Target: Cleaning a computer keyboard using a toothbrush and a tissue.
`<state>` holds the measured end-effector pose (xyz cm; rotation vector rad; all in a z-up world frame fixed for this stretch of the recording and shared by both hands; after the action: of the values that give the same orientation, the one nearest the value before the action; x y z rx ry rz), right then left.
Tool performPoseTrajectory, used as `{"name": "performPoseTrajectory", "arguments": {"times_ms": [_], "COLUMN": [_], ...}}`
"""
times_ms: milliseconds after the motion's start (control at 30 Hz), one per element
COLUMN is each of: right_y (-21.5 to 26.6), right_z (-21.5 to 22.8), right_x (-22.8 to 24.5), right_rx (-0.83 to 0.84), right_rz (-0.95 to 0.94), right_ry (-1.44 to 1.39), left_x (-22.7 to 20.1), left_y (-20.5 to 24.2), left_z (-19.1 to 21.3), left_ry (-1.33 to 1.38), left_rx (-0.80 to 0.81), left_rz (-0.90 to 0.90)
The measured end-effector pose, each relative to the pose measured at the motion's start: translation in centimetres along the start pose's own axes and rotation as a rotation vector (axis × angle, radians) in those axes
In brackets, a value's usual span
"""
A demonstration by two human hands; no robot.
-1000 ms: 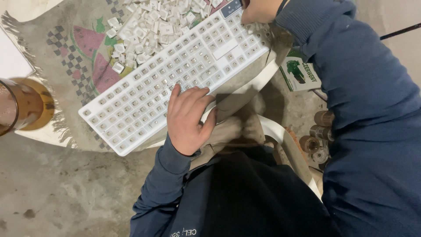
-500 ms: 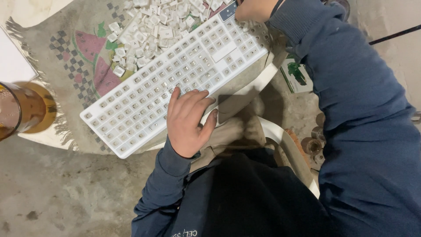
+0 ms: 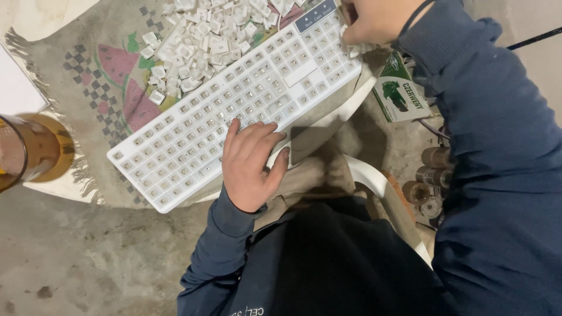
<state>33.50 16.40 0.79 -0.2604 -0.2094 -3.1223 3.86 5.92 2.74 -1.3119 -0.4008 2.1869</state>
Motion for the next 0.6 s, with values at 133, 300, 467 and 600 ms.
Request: {"name": "performPoseTrajectory", "arguments": {"times_ms": [133,300,467,600], "right_y": [1.3,1.0,0.2,-1.0], "right_z": [0.6,-0.5,-0.1,-1.5], "right_x": [-0.1,-0.7,0.3,-0.3], "right_rx": [0.01,-0.012,-0.004,-0.02], "right_rz": [-0.041,-0.011,-0.015,0.025], "right_ry": [0.031,-0.051,-0.025,0.017], "left_x": [-0.1,-0.3,-0.4,-0.4], "left_y": [-0.2,-0.1,-0.1,-0.2], "left_z": [0.0,-0.1,-0.2,-0.3], "left_ry": [0.013,-0.02,-0.034,-0.052], "left_rx": [0.018,0.013,0.013,0.014], "left_rz": [-0.005,-0.008,-0.008,-0.011]}}
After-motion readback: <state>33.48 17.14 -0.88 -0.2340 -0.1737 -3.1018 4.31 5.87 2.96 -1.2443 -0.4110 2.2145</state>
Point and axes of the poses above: each hand's wrist, its own y-axis away from the middle knuckle, its own z-axis out of the back of the hand, x = y × z, the point moved 8 cm from there along -y, towards the middle knuckle, and after that the axes turned 14 degrees about -x, right-handed, at the moved point
